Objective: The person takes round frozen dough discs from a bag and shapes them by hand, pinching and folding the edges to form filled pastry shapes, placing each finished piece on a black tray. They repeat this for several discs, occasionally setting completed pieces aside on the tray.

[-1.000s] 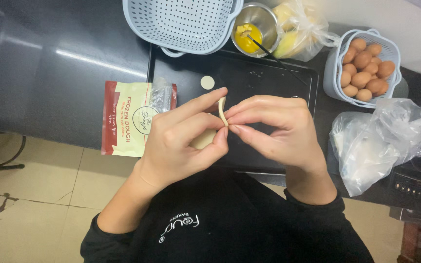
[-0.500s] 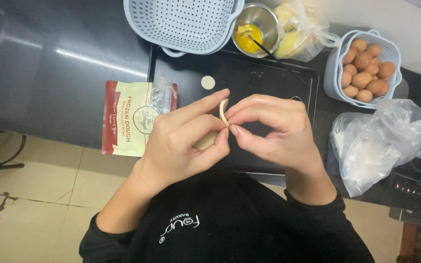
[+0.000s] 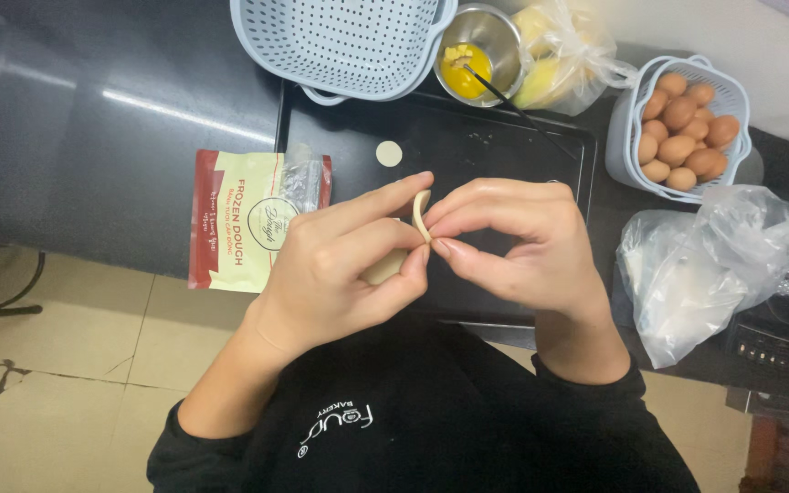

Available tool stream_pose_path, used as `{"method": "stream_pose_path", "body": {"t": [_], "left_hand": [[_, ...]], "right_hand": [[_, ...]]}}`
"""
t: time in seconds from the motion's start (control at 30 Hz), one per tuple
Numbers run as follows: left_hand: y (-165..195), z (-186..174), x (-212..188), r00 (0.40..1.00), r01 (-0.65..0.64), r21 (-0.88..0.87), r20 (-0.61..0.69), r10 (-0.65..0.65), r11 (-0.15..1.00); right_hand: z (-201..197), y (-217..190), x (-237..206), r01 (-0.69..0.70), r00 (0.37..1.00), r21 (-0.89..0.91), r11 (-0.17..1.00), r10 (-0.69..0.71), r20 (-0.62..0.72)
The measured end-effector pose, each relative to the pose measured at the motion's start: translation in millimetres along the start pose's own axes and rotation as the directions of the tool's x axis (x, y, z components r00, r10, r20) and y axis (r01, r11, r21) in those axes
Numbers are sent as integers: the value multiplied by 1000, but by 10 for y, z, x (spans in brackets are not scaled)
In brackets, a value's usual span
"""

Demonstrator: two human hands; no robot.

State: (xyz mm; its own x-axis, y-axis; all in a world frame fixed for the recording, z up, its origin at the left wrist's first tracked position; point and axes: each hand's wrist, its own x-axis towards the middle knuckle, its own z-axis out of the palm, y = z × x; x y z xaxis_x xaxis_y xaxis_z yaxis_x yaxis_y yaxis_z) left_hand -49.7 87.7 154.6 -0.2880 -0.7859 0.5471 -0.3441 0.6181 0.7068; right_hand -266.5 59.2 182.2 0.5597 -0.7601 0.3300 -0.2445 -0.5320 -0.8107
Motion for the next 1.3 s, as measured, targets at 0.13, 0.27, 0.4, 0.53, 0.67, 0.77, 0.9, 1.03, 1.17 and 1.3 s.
{"method": "stream_pose_path", "body": {"t": [0.13, 0.27, 0.4, 0.53, 0.67, 0.77, 0.9, 1.03, 1.17, 1.3], "left_hand": [[-5, -1, 0, 1000, 6, 11, 6, -6, 1000], [-6, -1, -3, 1000, 5, -12, -2, -5, 1000], [-16, 0, -4, 1000, 13, -46, -4, -13, 999], [-19, -6, -11, 1000, 14, -53, -15, -15, 998], [-5, -1, -10, 1000, 8, 4, -24, -7, 1000], [6, 11, -2, 999, -9, 35, -46, 11, 999], [-1, 25, 5, 996, 44, -46, -78, -47, 998], [-38, 36, 4, 994, 85, -165, -50, -95, 983], [-74, 73, -15, 996, 76, -196, -38, -86, 978], [-103, 80, -25, 995, 85, -265, -31, -97, 960]], "right_hand": [[42, -20, -14, -33, 999, -47, 998, 32, -31], [58, -9, -12, -24, 999, -40, 999, 23, -41], [47, 6, -10, -16, 999, -11, 1000, 16, -36], [35, 13, -9, -19, 1000, 24, 1000, 19, -18], [45, 11, -18, -12, 999, 32, 999, 13, -35], [71, 6, -23, 3, 997, 2, 1000, -3, -74], [126, -9, -29, 59, 986, -90, 994, -72, -152], [133, -31, -51, 114, 981, -174, 978, -139, -137], [154, -15, -88, 67, 982, -173, 983, -95, -161], [146, 49, -85, 12, 983, -20, 1000, -16, -180]]}}
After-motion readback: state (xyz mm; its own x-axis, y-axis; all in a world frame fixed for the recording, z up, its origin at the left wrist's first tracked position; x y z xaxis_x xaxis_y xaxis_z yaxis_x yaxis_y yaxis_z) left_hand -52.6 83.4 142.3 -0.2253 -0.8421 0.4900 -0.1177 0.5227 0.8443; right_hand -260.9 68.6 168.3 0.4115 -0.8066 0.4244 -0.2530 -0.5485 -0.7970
